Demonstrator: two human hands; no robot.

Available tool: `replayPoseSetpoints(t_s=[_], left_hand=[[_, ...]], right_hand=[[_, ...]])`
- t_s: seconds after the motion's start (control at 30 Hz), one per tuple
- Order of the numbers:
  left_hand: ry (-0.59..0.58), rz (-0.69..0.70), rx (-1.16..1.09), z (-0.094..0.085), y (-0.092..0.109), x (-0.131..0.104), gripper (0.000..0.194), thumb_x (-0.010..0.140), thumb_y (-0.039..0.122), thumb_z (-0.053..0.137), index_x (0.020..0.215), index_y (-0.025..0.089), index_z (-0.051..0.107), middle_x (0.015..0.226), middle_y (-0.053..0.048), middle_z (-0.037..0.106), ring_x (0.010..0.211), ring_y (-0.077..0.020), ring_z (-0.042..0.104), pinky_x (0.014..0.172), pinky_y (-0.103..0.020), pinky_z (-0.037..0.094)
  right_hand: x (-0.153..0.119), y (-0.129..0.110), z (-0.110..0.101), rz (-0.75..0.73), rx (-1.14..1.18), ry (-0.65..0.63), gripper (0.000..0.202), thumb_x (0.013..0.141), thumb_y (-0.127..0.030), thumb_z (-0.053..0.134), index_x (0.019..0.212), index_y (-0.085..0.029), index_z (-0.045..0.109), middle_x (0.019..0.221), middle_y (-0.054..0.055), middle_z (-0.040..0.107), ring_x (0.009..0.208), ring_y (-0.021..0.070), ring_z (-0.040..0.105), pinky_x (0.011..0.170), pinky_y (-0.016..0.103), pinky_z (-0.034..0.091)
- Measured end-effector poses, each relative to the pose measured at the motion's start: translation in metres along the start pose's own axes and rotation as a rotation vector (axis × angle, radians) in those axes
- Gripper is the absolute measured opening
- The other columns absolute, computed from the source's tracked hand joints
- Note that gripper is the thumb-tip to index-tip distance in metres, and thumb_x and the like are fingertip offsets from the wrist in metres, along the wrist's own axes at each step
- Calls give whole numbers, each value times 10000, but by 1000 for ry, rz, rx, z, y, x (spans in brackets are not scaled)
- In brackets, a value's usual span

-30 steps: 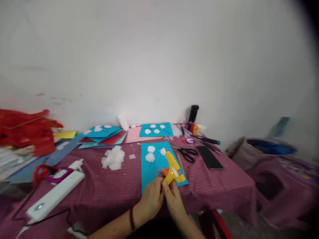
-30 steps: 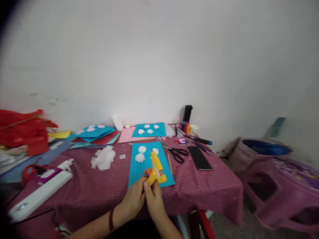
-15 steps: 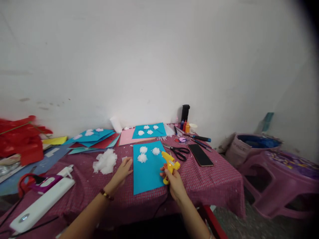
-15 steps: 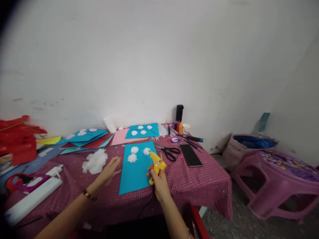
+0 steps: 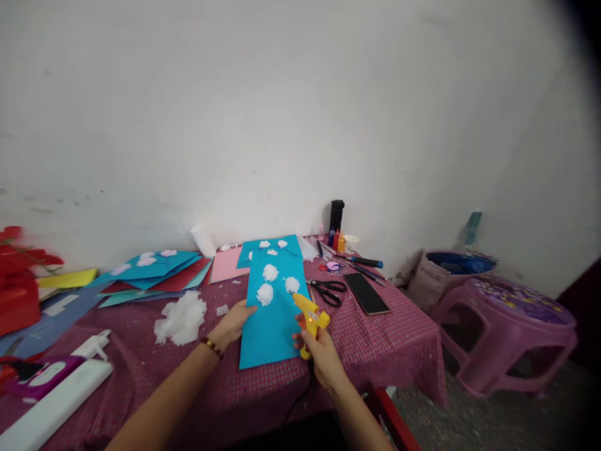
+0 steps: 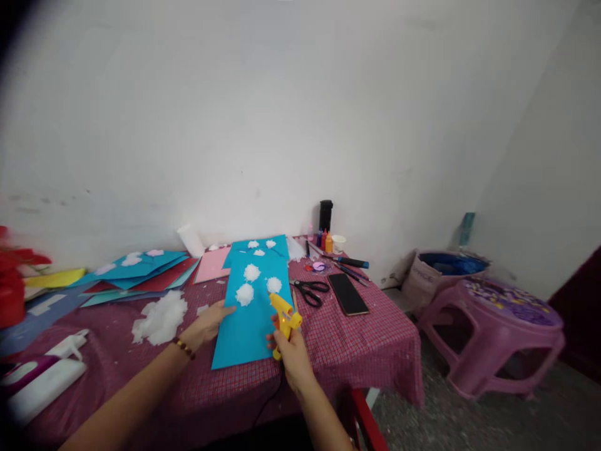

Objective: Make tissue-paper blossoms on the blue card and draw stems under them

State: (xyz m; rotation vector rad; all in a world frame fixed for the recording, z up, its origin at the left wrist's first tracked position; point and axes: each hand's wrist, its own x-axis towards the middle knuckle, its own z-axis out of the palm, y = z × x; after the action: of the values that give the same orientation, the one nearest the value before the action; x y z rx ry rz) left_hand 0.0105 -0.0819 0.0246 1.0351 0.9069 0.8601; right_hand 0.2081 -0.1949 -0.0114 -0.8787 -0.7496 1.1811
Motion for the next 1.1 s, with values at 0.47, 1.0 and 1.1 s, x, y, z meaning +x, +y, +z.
replayPoseSetpoints(t_s=[0.47, 1.0, 1.1], left_hand=[[368, 524, -111, -82, 51, 8, 606, 591, 467, 793, 1117, 220, 620, 1059, -113, 715, 1040, -365, 635, 872, -449, 530], [218, 417, -168, -76, 16, 14, 529, 566, 282, 810, 1053, 134, 669, 1003, -106, 731, 955, -314, 663, 862, -448, 512], [236, 424, -193, -79, 8, 19, 526, 583, 290, 804, 1064, 131, 663, 1000, -98, 733, 964, -315, 657, 884, -452, 497]], right_hand=[[88, -2, 95, -473, -279, -201, 307, 789, -417, 636, 990, -187, 607, 919, 71, 686, 755, 205, 628, 661, 297, 503], [83, 45, 87, -430, -488, -230, 257, 848, -331, 544, 1048, -170, 548, 947, 67, 633, 786, 179, 596, 718, 292, 485], [85, 46, 85, -421, -486, -205, 271, 846, -345, 542, 1050, -168, 540, 939, 74, 643, 803, 190, 608, 733, 306, 494]])
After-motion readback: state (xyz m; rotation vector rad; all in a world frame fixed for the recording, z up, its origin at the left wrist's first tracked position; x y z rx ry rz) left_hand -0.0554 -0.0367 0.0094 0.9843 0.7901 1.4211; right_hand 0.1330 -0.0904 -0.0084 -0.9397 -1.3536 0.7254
